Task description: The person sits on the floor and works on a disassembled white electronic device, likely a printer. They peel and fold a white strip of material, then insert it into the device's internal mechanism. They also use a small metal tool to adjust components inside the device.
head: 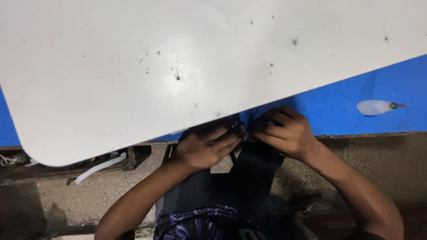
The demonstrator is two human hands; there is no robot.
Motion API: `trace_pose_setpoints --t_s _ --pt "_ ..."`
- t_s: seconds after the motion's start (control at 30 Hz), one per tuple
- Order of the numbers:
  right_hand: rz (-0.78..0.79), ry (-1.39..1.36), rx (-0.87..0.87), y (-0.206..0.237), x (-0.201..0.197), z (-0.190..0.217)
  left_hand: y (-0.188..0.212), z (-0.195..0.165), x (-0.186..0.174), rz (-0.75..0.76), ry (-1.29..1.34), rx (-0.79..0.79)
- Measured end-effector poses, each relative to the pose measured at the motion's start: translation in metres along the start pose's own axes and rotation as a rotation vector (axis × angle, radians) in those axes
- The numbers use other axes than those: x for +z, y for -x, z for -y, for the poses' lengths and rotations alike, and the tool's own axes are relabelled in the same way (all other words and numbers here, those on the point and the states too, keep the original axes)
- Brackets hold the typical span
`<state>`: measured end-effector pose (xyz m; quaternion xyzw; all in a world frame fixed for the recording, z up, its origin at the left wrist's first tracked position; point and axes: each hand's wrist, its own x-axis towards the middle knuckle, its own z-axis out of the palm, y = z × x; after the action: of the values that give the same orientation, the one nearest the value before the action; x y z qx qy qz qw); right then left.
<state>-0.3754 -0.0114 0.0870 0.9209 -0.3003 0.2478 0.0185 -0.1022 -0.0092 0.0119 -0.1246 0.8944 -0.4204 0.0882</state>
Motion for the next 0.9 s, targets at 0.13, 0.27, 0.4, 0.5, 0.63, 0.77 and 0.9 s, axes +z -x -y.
trace_pose_setpoints --t_s 0.13,0.27,0.4,0.5,0.63,0.77,0.9 --pt "0.041 0.04 -0.043 0.003 0.003 0.0 -0.003 -0.001 -0.001 0.015 -0.548 0.068" --pt "0.037 0.006 0.001 0.006 0.002 0.0 -0.003 0.005 -0.004 0.039 0.051 0.003" --pt "0.051 0.03 -0.026 0.003 0.0 0.0 -0.005 0.012 -0.007 -0.079 0.533 -0.197" --pt "0.039 0.004 -0.015 0.001 -0.001 0.0 -0.008 0.013 -0.008 -0.055 -1.231 0.449" --pt "0.022 0.019 -0.008 0.0 0.001 0.0 0.002 0.012 -0.009 -0.163 0.916 -0.224" --pt "0.0 0.032 0.006 0.001 0.002 -0.001 0.0 0.017 0.003 -0.184 0.442 -0.096" --pt "0.044 0.026 -0.01 0.0 0.0 -0.001 -0.006 0.019 -0.005 -0.162 -0.491 0.116"
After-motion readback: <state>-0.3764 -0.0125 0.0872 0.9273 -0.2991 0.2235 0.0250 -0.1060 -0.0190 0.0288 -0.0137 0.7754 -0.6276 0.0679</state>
